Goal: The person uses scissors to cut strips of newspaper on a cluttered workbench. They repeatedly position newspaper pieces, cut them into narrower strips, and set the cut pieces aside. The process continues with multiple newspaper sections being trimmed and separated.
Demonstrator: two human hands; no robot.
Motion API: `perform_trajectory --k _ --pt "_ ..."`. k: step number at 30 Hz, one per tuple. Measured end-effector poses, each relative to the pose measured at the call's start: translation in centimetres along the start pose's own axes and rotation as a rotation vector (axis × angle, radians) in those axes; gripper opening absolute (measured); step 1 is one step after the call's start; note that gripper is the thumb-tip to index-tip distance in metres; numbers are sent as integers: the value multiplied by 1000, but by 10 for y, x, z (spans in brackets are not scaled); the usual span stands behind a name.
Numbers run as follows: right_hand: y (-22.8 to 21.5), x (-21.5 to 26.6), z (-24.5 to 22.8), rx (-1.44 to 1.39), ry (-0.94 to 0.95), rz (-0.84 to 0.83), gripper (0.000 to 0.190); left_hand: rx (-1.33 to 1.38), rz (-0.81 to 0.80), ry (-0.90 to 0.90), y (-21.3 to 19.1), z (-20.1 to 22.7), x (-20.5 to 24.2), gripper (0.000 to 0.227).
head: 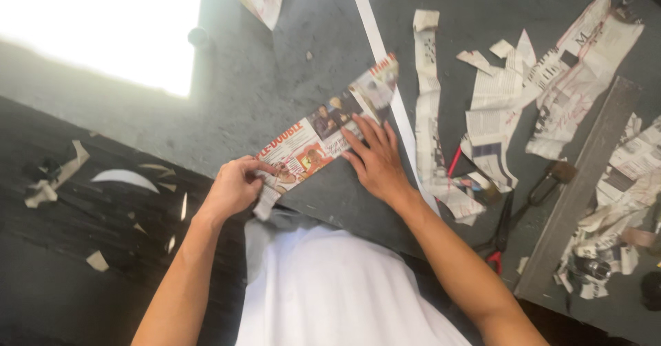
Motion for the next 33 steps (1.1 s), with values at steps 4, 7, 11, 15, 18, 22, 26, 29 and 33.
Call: perform_trajectory --k 4,7,11,15,18,22,26,29,33 --pt "14 9 -22 96 131 -22 47 -11 107 38 -36 3 -23 23" --pt "13 6 -38 129 230 8 46 -95 107 208 -59 12 -46 33" --pt "20 23 -63 170 279 68 49 -361 31 444 -74 19 -79 55" --pt "34 39 -77 178 357 104 50 -446 10 602 -80 39 -123 48" --pt "39 43 -83 150 467 136 54 -481 -7 709 -76 72 -162 45" --pt "47 44 -98 112 580 235 53 -463 -15 854 -65 101 -203 34" --pt "49 30 -101 46 663 359 54 -447 -14 934 -55 124 -242 28" --pt "53 32 -106 1 705 428 51 -424 48 1032 -55 124 -252 22" --pt "48 25 -102 -1 665 485 51 -312 62 947 -70 128 -266 26"
Point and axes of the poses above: each hand's wrist, its own x-axis away from the middle knuckle, its own y-axis out of the palm, z = x × y, the point moved 3 cm from there along -x, towards the middle knuckle, and after that the axes turned 10 degrees about -x, right-handed, at the moved point
